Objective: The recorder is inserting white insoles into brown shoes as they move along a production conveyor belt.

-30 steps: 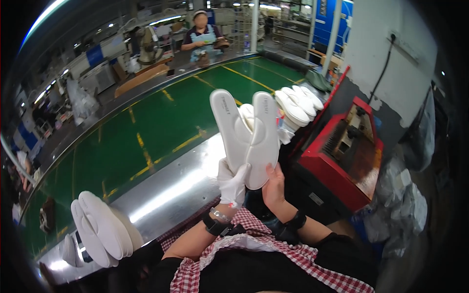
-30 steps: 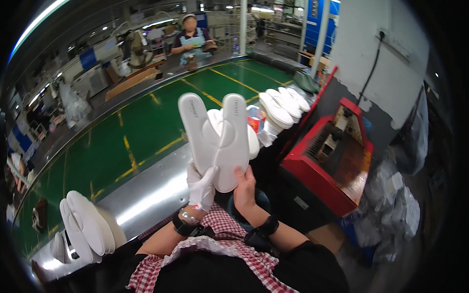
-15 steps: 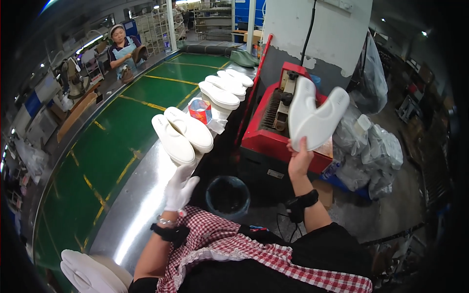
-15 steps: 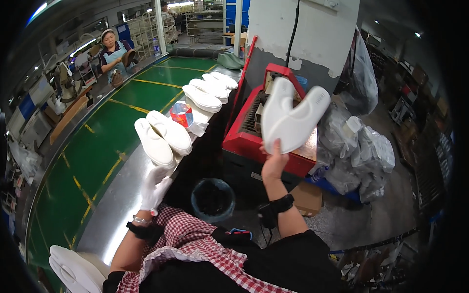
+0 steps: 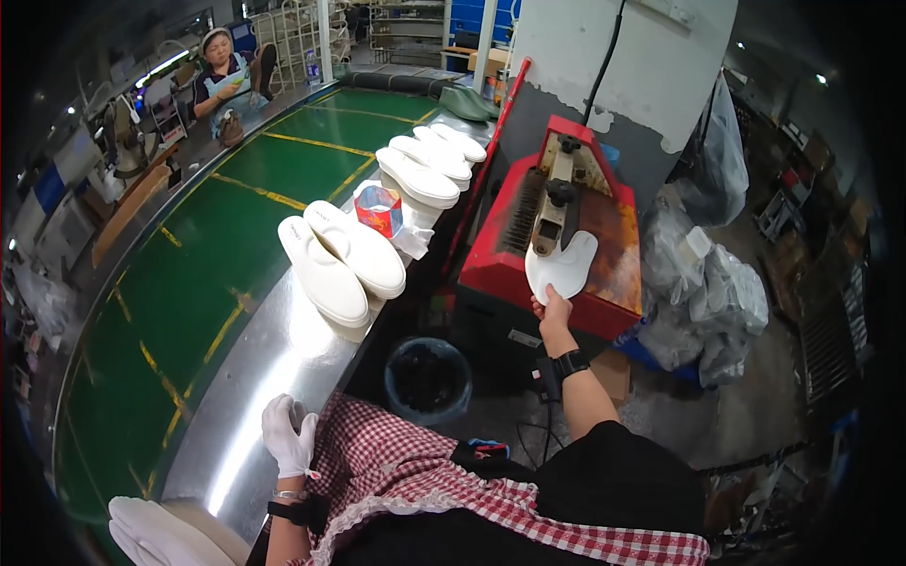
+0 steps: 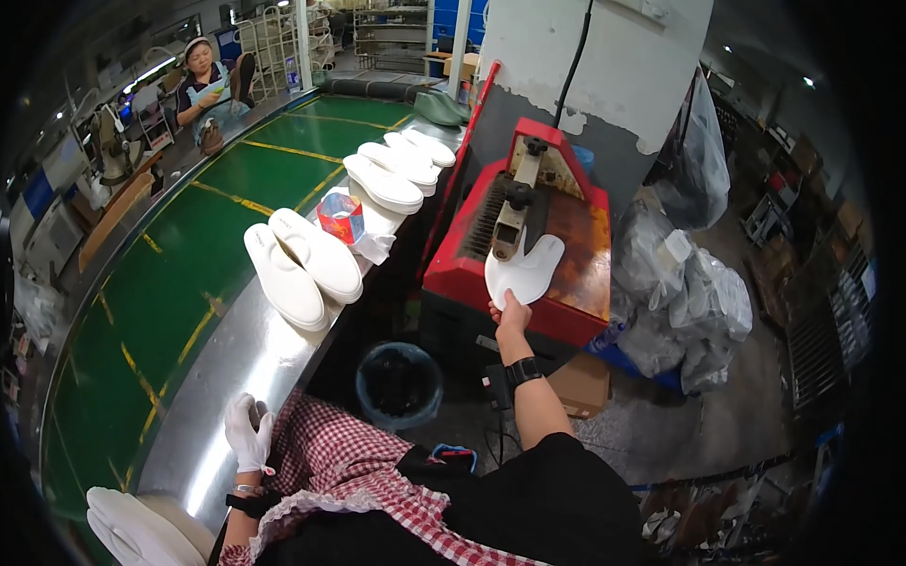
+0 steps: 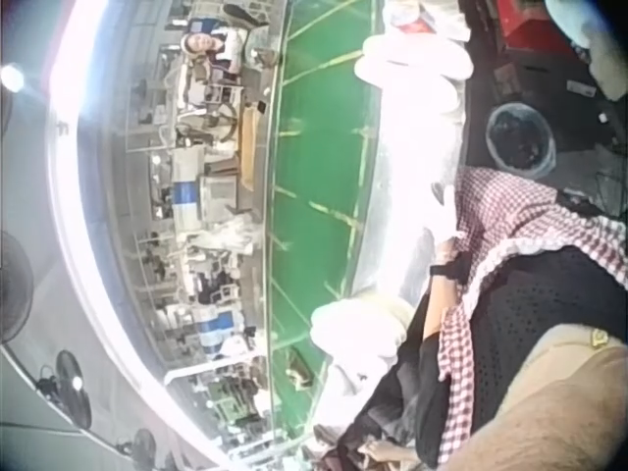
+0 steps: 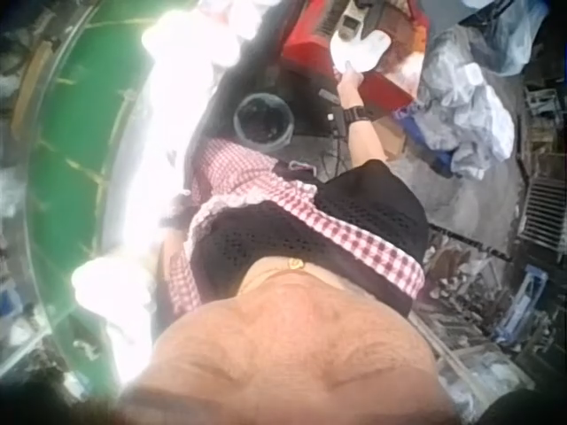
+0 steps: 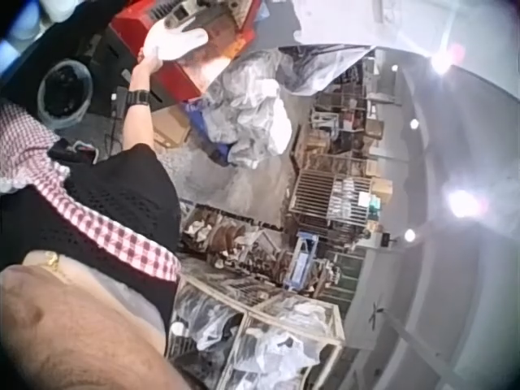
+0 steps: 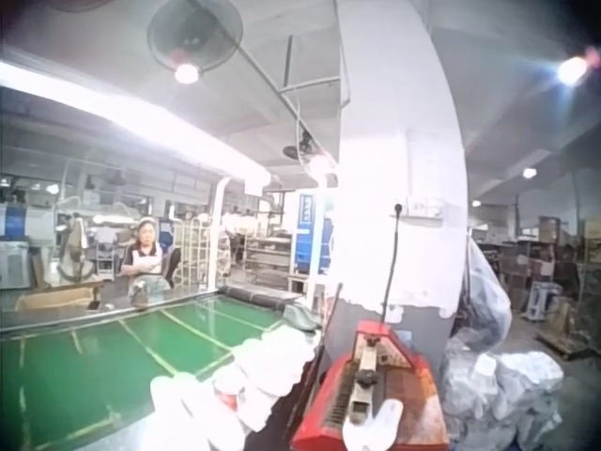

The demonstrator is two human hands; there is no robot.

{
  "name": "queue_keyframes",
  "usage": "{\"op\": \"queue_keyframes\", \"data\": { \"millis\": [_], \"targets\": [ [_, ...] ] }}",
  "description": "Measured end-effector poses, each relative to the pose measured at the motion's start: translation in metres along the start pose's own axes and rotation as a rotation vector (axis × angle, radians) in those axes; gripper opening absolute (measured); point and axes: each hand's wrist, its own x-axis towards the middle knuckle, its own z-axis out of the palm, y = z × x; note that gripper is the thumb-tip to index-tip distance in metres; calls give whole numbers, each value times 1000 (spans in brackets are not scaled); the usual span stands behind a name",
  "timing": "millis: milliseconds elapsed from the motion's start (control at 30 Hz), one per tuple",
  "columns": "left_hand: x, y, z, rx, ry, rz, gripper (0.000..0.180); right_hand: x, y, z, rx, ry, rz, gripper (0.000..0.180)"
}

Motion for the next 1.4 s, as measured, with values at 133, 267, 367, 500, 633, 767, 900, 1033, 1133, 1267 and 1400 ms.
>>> {"op": "queue_keyframes", "data": {
  "millis": [133,267,367,500,633,767,900,1033,1133,1267,1400],
  "targets": [
    [2,2,2,-28,59,20,43,-8,9,32,47,-41,-2,27],
    [2,1,4,-16,102,69,42,-12,24,68,54,-29,-3,26],
    [2,-1,4,-40,94,54,42,-14,30,95,98,-91,-9,27],
    [7,5,1,-61,69,-3,43,-32,19,128,160,-202,-97,29],
    [28,30,-6,-169,46,-46,49,-77,-16,141,174,-394,-252,30],
    [53,70,-14,-564,-125,-72,53,-158,-44,131,158,-700,-377,29],
    [67,108,-20,-1162,-262,-138,55,-243,-43,121,128,-977,-310,29],
    [57,120,-34,-1546,-153,-312,55,-315,-13,121,134,-1351,-137,27],
    [32,110,-52,-1484,-32,-259,58,-348,16,122,128,-1433,-314,32],
    [16,81,-68,-1386,-5,-539,55,-358,47,131,-26,-1596,-120,28],
    [11,46,-65,-1401,-107,-521,51,-346,72,137,-238,-1787,-169,32]
  ]
}}
